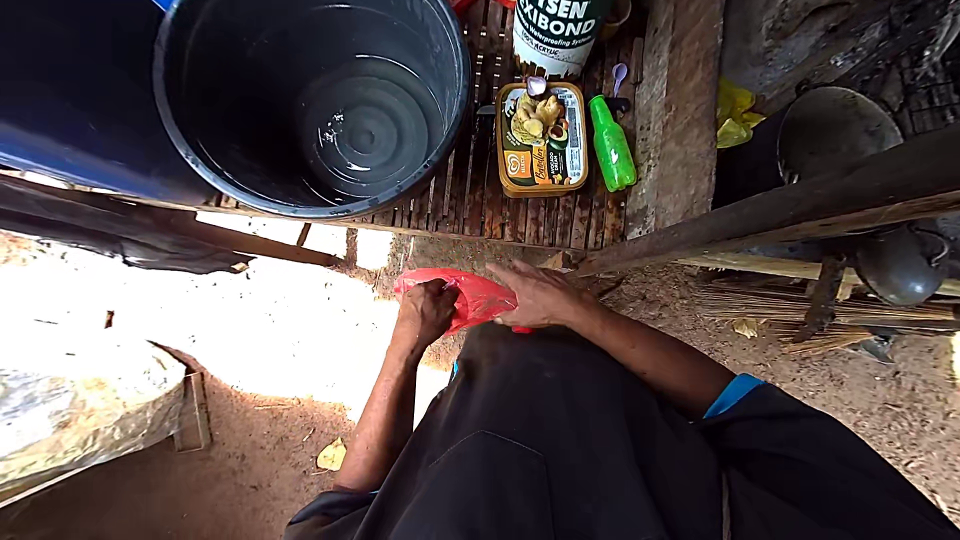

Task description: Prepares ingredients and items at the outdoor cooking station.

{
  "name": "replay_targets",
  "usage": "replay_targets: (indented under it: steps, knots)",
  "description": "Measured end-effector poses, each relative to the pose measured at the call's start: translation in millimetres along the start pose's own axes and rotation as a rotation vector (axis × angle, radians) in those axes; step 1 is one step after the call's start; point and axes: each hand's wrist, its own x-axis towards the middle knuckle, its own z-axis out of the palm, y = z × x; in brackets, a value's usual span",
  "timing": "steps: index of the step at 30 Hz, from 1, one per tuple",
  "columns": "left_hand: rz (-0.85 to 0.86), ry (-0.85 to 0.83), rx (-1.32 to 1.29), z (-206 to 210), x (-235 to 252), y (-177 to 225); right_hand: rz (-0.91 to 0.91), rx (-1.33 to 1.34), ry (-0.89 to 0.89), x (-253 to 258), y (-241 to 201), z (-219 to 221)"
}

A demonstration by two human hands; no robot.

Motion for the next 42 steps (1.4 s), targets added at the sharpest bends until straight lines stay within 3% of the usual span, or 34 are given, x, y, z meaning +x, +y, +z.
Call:
replay_targets:
  steps: [7, 15, 33, 35, 39, 42]
  knots:
    - [-0.114, 0.020, 0.062, -10, -1, -18, 0.004, 0.017, 0.153, 12, 18, -11]
    - [-0.098, 0.082, -0.417, -5, -3, -13, 0.027, 0.095, 0.149, 25, 21, -38]
    - [-0.099, 0.089, -0.464, -2, 1, -10, -0.022, 0.109, 0.180, 26, 17, -48]
    - [-0.081, 0.126, -0.549, 1, 3, -10, -0.009, 0.114, 0.188, 26, 18, -45]
    - [0.029, 0.250, -1.085, 16, 6, -11, -0.005, 0.107, 0.192, 31, 28, -40]
    - [0.055, 0.179, -1.053, 22, 5, -12, -0.069, 0.185, 0.097, 33, 35, -49]
